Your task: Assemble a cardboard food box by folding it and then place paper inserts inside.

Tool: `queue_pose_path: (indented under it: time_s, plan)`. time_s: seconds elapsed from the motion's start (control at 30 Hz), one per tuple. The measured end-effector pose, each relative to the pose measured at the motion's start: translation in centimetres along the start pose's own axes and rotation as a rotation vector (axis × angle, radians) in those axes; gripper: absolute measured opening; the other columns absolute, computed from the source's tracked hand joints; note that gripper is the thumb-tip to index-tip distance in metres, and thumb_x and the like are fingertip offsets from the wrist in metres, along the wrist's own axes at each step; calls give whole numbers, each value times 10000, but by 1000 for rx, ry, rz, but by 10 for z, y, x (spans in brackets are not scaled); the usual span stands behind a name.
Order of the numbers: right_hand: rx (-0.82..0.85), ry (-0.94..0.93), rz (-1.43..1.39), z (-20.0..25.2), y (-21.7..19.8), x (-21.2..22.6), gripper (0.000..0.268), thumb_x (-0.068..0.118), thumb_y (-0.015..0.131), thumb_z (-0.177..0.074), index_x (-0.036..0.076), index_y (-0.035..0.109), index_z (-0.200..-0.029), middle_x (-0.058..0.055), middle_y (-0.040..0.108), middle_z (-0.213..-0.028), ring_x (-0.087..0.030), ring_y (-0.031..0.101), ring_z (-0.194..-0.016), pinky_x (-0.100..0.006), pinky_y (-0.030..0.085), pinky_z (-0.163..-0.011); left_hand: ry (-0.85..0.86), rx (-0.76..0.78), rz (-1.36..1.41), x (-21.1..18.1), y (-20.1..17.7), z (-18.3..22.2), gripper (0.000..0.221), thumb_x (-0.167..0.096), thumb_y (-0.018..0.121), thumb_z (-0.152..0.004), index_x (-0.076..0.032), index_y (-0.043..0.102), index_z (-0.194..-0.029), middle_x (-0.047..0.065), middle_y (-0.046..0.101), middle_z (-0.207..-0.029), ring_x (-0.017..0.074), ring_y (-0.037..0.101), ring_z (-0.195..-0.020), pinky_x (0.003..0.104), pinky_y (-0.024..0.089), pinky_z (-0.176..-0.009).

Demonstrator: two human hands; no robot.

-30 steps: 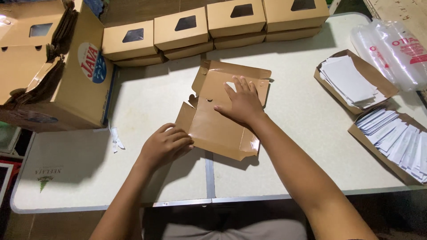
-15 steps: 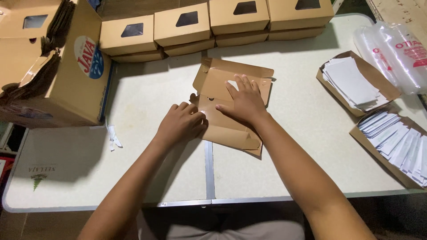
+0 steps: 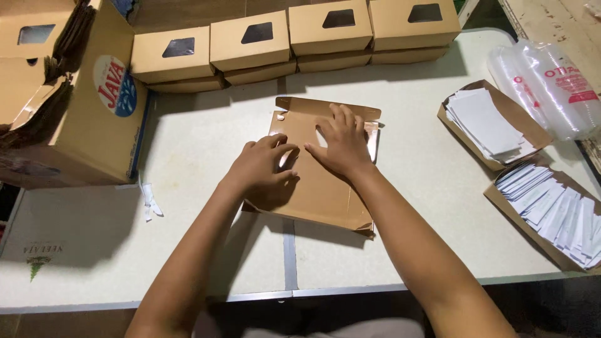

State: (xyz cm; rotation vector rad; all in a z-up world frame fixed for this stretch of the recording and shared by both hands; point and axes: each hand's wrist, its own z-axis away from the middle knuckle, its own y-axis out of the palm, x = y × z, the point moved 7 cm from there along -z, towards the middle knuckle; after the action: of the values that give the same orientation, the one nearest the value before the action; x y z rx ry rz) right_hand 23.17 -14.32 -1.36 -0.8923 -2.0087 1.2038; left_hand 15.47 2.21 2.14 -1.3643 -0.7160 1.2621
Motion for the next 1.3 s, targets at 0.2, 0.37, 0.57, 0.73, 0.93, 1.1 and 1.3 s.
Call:
queue_pose_path:
  time_s: [0.2,0.37,0.57,0.73,0.93,1.1,1.3]
  plan:
    - [13,109,-52,-2,-10,0,848,672,643,-857,206,441,-1536,-243,342,-1606,-425,204,-1546,-687,104,-1197,118,-89,-22,-4,-5,29,715,-577,677,-832,-211,567,-1435,159,484,-1547,332,425,-1459,595,296,-1173]
    - [69,111,-81,-4,-7,2,915,685,651,-839,212,397,-1580,-235,348,-1618,-409,195,-1560,-725,61,-1192,95,14,-84,-3,-3,32,1099,-856,733,-596,-280,492,-1500,110,367,-1636,302,325,-1522,576,259,-1201]
    - [115,121,-70,-2,-9,6,970,682,677,-803,230,360,-1601,-233,314,-1621,-420,179,-1557,-751,26,-1174,60,130,-37,-2,1,37,1350,-932,739,-435,-319,376,-1582,125,225,-1702,322,204,-1571,586,151,-1240]
    - [3,75,-7,-3,-13,11,935,658,723,-820,178,417,-1562,-170,397,-1414,-371,300,-1426,-727,53,-1157,11,201,2,-10,-5,51,1495,-894,786,-356,-310,265,-1629,144,118,-1725,354,68,-1593,669,3,-1217]
    - [-54,17,19,-3,-14,12,820,668,753,-811,134,573,-1406,-109,483,-1161,-332,529,-1195,-695,151,-1164,-45,228,-18,-12,-4,55,1532,-863,817,-341,-316,220,-1642,143,105,-1728,393,39,-1588,720,-27,-1189]
    - [35,35,27,-6,8,0,609,749,631,-892,216,754,-1160,-58,584,-1096,-294,593,-1161,-583,287,-1149,-34,231,-6,-8,-2,55,1526,-883,791,-355,-335,189,-1645,137,95,-1731,395,60,-1586,711,9,-1198]
    - [104,111,-59,-5,8,2,609,692,570,-950,203,616,-1309,-100,535,-1397,-315,493,-1376,-623,233,-1192,-30,233,-13,-6,1,53,1536,-894,786,-346,-344,178,-1646,132,99,-1731,387,62,-1587,688,14,-1208]
